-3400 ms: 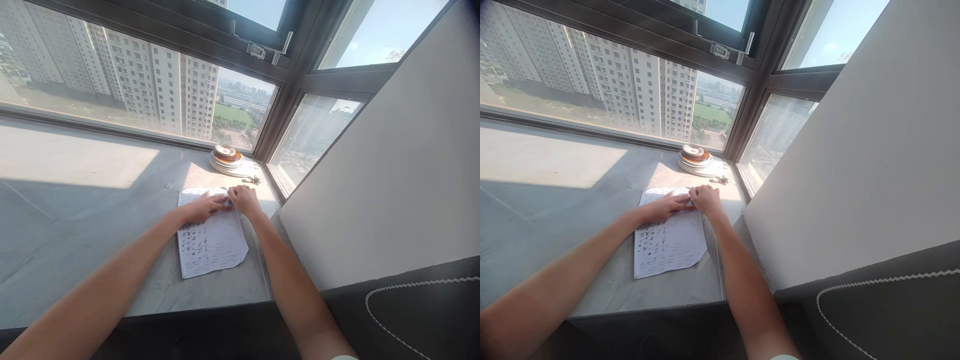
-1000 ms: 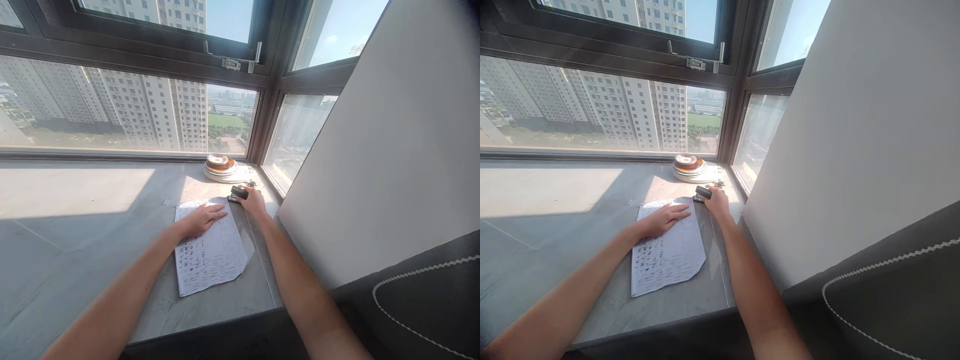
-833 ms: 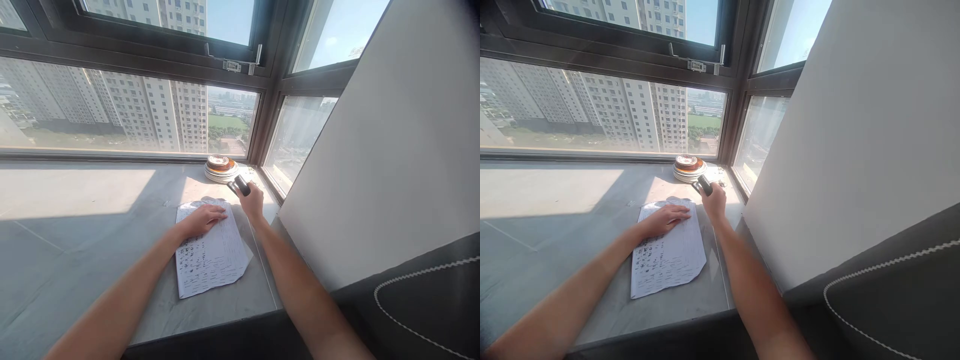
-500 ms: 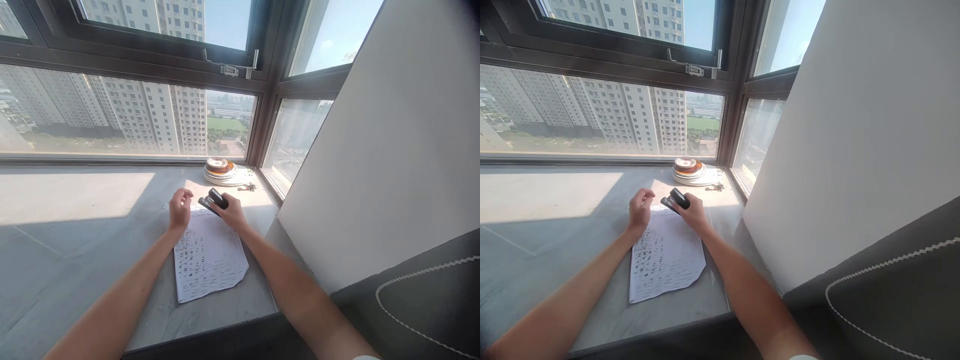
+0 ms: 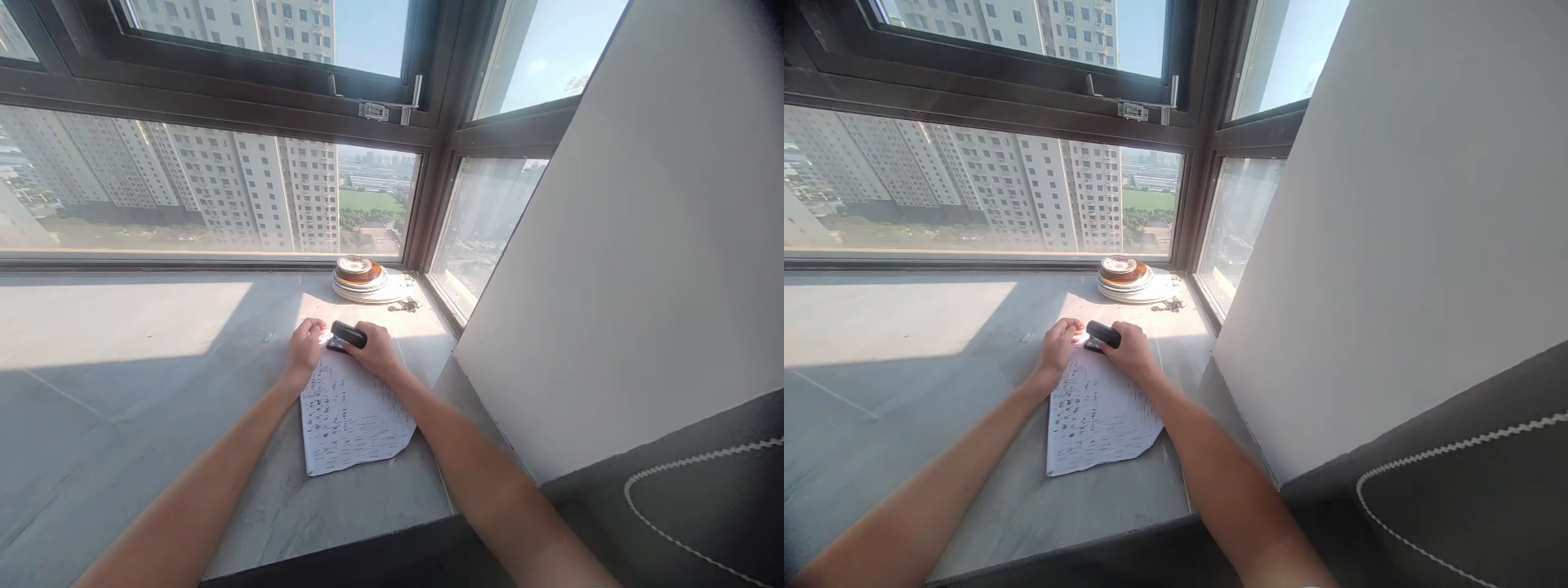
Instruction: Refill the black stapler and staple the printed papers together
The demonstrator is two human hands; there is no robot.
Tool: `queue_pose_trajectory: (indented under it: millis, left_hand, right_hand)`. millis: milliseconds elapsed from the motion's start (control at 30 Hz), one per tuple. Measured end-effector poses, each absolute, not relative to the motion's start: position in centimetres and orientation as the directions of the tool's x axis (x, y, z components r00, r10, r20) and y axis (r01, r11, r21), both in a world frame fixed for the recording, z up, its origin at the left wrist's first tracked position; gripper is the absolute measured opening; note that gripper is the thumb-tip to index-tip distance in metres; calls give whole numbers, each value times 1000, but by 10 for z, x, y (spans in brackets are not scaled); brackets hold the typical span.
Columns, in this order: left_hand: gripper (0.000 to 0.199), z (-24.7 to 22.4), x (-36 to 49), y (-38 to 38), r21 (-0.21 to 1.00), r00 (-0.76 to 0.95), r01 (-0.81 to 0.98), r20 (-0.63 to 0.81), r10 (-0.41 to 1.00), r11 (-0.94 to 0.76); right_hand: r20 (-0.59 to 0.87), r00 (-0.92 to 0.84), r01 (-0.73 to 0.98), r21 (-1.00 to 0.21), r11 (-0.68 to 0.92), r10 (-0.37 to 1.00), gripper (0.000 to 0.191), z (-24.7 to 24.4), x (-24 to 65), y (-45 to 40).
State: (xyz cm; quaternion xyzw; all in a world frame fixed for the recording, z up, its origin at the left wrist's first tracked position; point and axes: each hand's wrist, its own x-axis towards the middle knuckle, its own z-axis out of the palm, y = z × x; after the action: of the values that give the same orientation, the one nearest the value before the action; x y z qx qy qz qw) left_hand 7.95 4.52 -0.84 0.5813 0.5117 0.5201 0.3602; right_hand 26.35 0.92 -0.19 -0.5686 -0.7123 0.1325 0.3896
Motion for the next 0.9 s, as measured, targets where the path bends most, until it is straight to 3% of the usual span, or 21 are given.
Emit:
queue_pose_trajectory:
  millis: [300, 500, 700, 800, 900]
  left_hand:
    - [38, -18, 86, 46, 984, -35, 121, 137, 990, -132]
    - [58, -20, 88, 48, 985, -56, 68, 161, 985, -157]
    - [59, -13, 89, 44, 992, -86, 38, 126, 988, -123]
    - [60, -12, 89, 43, 994, -75, 38, 108, 991, -106]
    - [60, -11, 89, 43, 995, -90, 6, 95, 991, -95]
  right_hand:
    - [415, 21, 660, -689, 299, 909, 32, 6, 267, 6]
    - [403, -124, 653, -655, 380, 907, 28, 7, 268, 4]
    - [357, -266, 641, -628, 441, 895, 28, 10, 273, 3]
    - [387, -206, 546, -717, 434, 899, 39, 11, 279, 5]
    - [355, -24, 478, -817, 323, 935, 49, 8, 286, 11]
